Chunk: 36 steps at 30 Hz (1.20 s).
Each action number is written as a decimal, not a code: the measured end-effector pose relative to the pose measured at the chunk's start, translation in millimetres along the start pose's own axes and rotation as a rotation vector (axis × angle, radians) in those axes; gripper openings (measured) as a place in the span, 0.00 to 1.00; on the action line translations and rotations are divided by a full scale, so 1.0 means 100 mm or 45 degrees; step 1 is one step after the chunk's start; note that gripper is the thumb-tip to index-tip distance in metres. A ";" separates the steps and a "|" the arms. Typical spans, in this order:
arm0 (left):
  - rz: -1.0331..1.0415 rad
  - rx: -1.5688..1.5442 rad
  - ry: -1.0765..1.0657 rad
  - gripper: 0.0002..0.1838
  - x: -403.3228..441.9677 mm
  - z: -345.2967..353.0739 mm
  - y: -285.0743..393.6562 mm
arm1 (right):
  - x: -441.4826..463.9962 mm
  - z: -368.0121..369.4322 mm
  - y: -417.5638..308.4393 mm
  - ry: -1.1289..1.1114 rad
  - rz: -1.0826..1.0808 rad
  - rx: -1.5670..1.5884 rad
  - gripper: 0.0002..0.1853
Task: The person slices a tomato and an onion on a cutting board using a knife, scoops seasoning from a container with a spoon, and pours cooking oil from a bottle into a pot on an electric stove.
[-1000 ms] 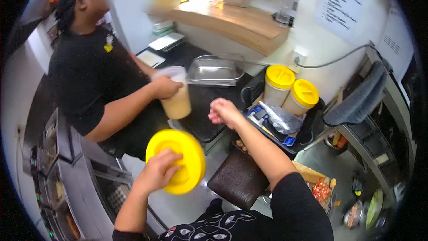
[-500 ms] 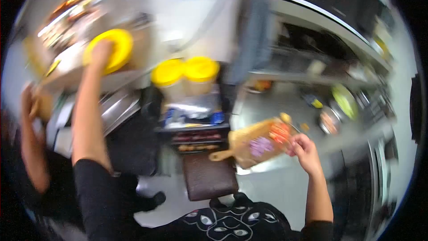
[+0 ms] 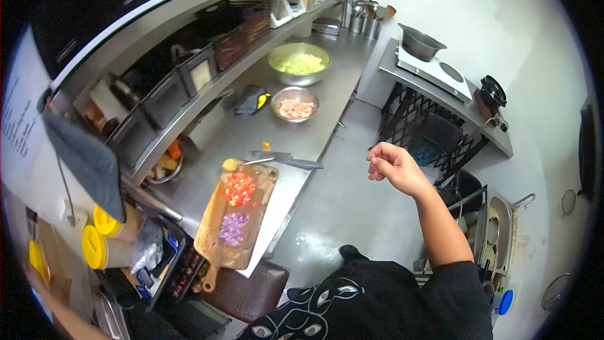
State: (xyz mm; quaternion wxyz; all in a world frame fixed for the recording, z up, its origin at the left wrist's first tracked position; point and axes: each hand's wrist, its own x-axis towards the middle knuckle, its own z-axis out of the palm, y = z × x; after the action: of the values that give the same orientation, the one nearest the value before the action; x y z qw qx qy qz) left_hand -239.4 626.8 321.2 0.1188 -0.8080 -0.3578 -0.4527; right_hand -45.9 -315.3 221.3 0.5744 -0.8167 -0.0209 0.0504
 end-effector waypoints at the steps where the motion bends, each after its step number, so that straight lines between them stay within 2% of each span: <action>1: -0.053 -0.234 0.215 0.15 -0.13 -0.15 0.36 | -0.02 -0.16 0.07 0.010 -0.003 0.022 0.07; 5: 0.083 -0.203 0.563 0.20 -0.48 0.11 0.42 | -0.04 -0.94 0.38 0.125 -0.022 0.051 0.05; 7: 0.078 -0.394 0.590 0.16 -1.22 -0.42 1.79 | -0.05 -1.39 0.55 0.234 -0.062 0.057 0.04; 10: 0.018 -0.709 0.588 0.13 -2.26 -0.81 3.40 | -0.07 -2.14 0.98 0.375 -0.118 0.018 0.04; 13: -0.089 -0.954 0.385 0.11 -3.05 -0.78 4.47 | -0.10 -2.78 1.50 0.572 -0.002 0.058 0.04; 15: -0.176 -1.157 0.179 0.10 -3.32 -0.72 5.22 | -0.15 -3.07 1.60 0.554 0.085 0.037 0.04; 17: -0.063 -1.141 0.035 0.10 -3.38 -0.79 6.04 | -0.07 -3.31 1.66 0.528 0.112 0.046 0.03; 19: 0.113 -1.296 -0.021 0.09 -3.30 -0.82 6.82 | 0.14 -3.51 1.71 0.525 0.082 0.030 0.04; 21: 0.237 -1.534 -0.075 0.10 -3.18 -0.91 7.60 | 0.46 -3.65 1.53 0.471 0.048 -0.104 0.02; 24: 0.455 -1.534 -0.044 0.11 -2.98 -1.08 8.57 | 1.03 -3.80 1.23 0.416 -0.192 -0.389 0.02; 26: 0.515 -1.610 -0.038 0.11 -2.91 -1.17 9.09 | 1.48 -3.85 0.85 0.398 -0.329 -0.602 0.07; 29: 0.630 -1.639 0.023 0.12 -2.96 -1.02 9.61 | 2.24 -3.94 0.44 0.410 -0.525 -0.663 0.13; 31: 0.648 -1.596 0.031 0.12 -3.07 -0.88 9.87 | 2.77 -4.02 0.20 0.424 -0.717 -0.776 0.15; 33: 0.687 -1.584 0.087 0.12 -3.14 -0.62 10.12 | 3.26 -4.11 -0.05 0.412 -0.793 -0.833 0.17; 36: 0.441 -1.556 -0.070 0.11 -3.21 -0.24 10.48 | 4.17 -4.29 -0.35 0.374 -0.911 -0.879 0.19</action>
State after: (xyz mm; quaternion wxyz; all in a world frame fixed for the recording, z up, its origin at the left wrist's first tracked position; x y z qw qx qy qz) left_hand 356.5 -286.9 211.3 -0.3014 -0.7876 0.0981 -0.5284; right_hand 414.7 -666.5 373.6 0.2495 -0.8989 -0.2333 -0.2743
